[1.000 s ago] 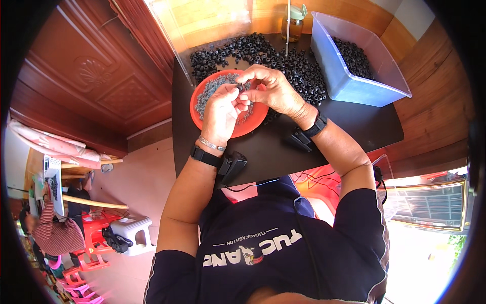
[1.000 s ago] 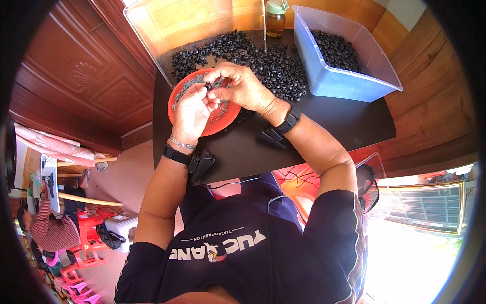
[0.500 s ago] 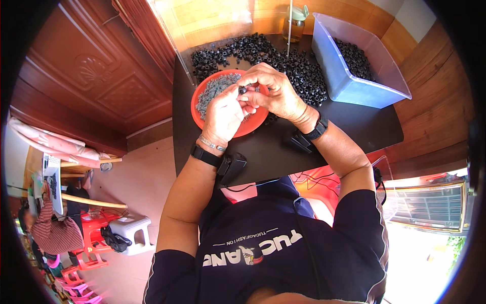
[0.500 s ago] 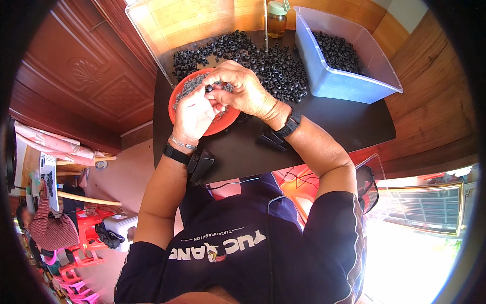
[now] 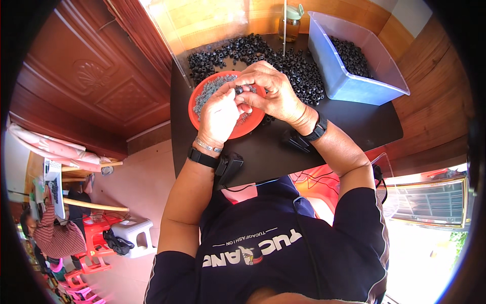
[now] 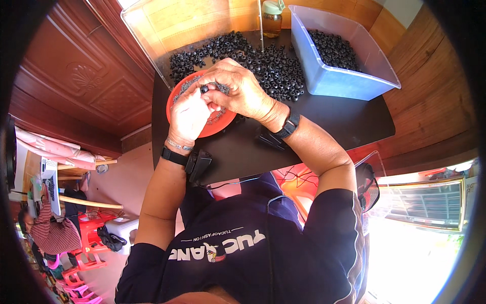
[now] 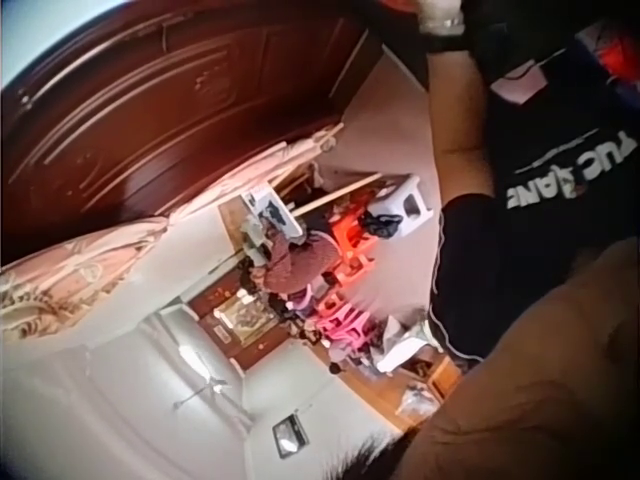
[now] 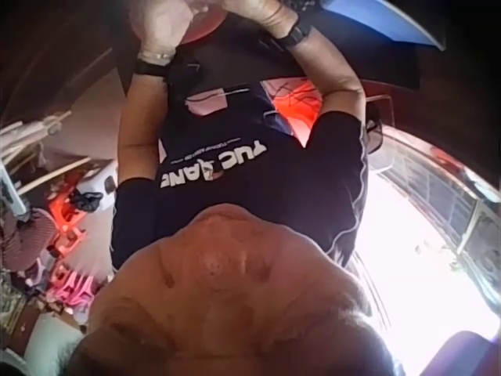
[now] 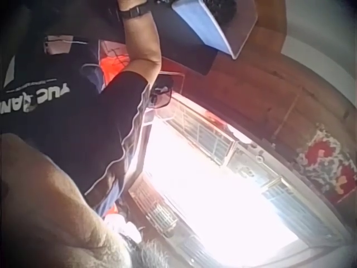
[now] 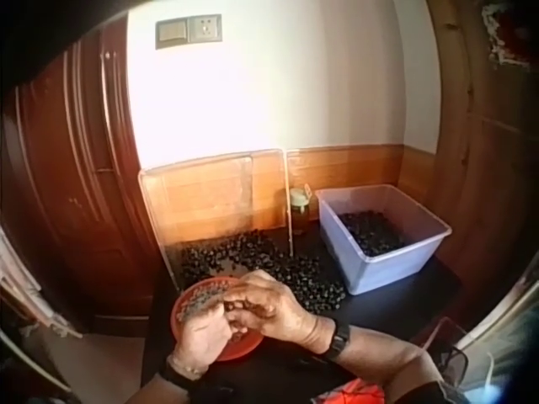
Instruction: Sorting and inspecting small metal components from a container into a red bowl.
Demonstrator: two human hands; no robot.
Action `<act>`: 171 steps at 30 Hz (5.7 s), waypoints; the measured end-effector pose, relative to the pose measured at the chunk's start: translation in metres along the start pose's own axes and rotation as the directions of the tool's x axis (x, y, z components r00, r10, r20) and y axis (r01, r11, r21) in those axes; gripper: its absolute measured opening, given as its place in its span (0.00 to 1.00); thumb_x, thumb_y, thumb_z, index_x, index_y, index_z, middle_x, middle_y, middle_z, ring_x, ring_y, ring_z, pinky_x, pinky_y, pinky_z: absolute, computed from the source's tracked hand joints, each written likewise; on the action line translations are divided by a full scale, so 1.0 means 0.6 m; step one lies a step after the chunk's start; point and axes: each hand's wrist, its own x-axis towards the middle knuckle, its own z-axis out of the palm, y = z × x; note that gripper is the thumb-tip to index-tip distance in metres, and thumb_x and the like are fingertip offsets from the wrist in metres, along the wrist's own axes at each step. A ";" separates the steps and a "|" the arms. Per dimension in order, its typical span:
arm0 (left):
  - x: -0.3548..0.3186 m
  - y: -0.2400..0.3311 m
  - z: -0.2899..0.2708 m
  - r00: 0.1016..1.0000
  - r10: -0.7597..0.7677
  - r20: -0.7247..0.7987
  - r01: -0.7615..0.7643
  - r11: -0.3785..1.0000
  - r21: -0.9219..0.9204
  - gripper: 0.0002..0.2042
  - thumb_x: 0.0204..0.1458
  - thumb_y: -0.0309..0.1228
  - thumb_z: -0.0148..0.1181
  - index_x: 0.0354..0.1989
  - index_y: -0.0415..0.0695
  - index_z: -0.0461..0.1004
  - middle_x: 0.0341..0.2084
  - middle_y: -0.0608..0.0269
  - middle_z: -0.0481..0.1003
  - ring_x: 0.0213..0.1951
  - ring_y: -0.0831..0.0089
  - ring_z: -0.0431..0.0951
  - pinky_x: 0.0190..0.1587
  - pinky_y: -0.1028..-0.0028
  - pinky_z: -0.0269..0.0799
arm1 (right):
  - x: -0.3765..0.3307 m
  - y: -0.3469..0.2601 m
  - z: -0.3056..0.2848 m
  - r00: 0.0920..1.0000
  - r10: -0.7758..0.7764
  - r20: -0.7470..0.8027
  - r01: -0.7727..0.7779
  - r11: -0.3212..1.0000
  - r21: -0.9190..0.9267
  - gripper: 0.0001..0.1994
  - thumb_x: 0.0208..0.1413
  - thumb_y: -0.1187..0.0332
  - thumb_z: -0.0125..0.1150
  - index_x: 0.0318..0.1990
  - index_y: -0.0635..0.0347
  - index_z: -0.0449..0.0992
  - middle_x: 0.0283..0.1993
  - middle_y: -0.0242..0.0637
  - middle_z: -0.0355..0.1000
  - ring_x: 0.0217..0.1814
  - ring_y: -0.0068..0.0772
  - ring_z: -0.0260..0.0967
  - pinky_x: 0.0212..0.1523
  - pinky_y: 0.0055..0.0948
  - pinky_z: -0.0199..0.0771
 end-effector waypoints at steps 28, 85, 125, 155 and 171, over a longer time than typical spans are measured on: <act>-0.003 0.000 0.021 0.986 0.038 -0.160 -0.011 0.986 0.167 0.10 0.61 0.31 0.43 0.46 0.40 0.67 0.37 0.62 0.72 0.35 0.74 0.74 0.39 0.74 0.70 | -0.008 0.016 0.014 0.998 -0.044 -0.054 0.042 0.999 -0.035 0.19 0.38 0.76 0.71 0.42 0.55 0.76 0.38 0.34 0.74 0.42 0.36 0.71 0.44 0.33 0.71; 0.000 -0.011 -0.004 0.987 0.059 -0.152 -0.033 0.986 0.163 0.10 0.59 0.33 0.45 0.44 0.41 0.67 0.33 0.62 0.73 0.34 0.71 0.74 0.39 0.72 0.70 | -0.015 0.035 0.020 0.997 0.039 0.062 -0.034 0.996 -0.083 0.17 0.44 0.70 0.70 0.43 0.57 0.75 0.40 0.34 0.75 0.43 0.37 0.71 0.45 0.34 0.72; -0.007 -0.001 0.002 0.926 0.143 -0.349 -0.032 0.952 0.305 0.07 0.58 0.33 0.47 0.31 0.44 0.67 0.26 0.64 0.73 0.27 0.74 0.74 0.33 0.76 0.68 | 0.025 0.068 -0.180 0.831 -0.295 -0.471 -0.228 0.592 -0.773 0.05 0.44 0.71 0.66 0.31 0.52 0.79 0.34 0.33 0.76 0.38 0.39 0.72 0.42 0.33 0.71; 0.000 -0.008 -0.009 0.945 -0.007 -0.326 0.103 0.956 0.276 0.11 0.57 0.35 0.46 0.39 0.41 0.70 0.27 0.64 0.75 0.25 0.76 0.75 0.28 0.80 0.68 | -0.004 0.040 -0.004 0.948 0.238 0.212 -0.261 0.961 0.088 0.17 0.44 0.77 0.68 0.44 0.57 0.75 0.37 0.34 0.72 0.37 0.27 0.70 0.40 0.26 0.73; 0.003 -0.011 -0.023 0.971 -0.037 -0.235 0.083 0.978 0.190 0.10 0.58 0.33 0.47 0.41 0.40 0.71 0.30 0.63 0.75 0.29 0.73 0.76 0.31 0.77 0.71 | -0.004 0.027 0.003 0.985 0.097 0.140 -0.092 0.995 -0.043 0.19 0.40 0.73 0.69 0.43 0.55 0.74 0.37 0.36 0.73 0.41 0.41 0.71 0.42 0.33 0.74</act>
